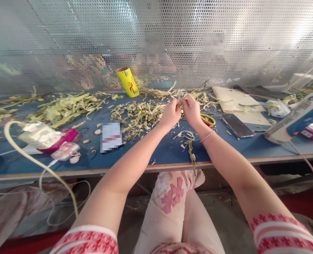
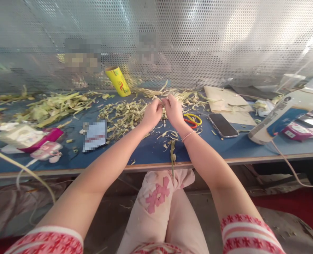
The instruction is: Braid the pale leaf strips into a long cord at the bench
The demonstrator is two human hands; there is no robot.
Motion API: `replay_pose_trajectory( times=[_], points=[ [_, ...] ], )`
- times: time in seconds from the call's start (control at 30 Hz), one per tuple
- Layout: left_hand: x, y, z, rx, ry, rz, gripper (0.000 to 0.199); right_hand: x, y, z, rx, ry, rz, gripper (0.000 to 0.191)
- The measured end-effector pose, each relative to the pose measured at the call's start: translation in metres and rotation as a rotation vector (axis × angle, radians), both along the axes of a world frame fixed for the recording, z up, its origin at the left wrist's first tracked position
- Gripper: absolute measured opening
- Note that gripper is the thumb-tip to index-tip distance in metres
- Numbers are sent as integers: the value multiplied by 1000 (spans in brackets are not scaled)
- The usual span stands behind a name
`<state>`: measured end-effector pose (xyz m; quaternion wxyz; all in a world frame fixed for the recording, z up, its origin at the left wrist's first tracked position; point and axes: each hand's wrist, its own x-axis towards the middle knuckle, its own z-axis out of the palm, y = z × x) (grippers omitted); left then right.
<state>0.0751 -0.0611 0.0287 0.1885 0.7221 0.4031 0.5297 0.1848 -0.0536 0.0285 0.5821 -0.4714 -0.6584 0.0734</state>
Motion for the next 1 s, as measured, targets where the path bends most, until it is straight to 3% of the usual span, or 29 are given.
replay_pose_trajectory(
  times=[0.7, 1.0],
  points=[
    [0, -4, 6, -38, 59, 21, 19, 2, 5, -2, -13, 56, 35, 28],
    [2, -2, 3, -88, -134, -67, 17, 0, 14, -9, -70, 226, 125, 26]
  ],
)
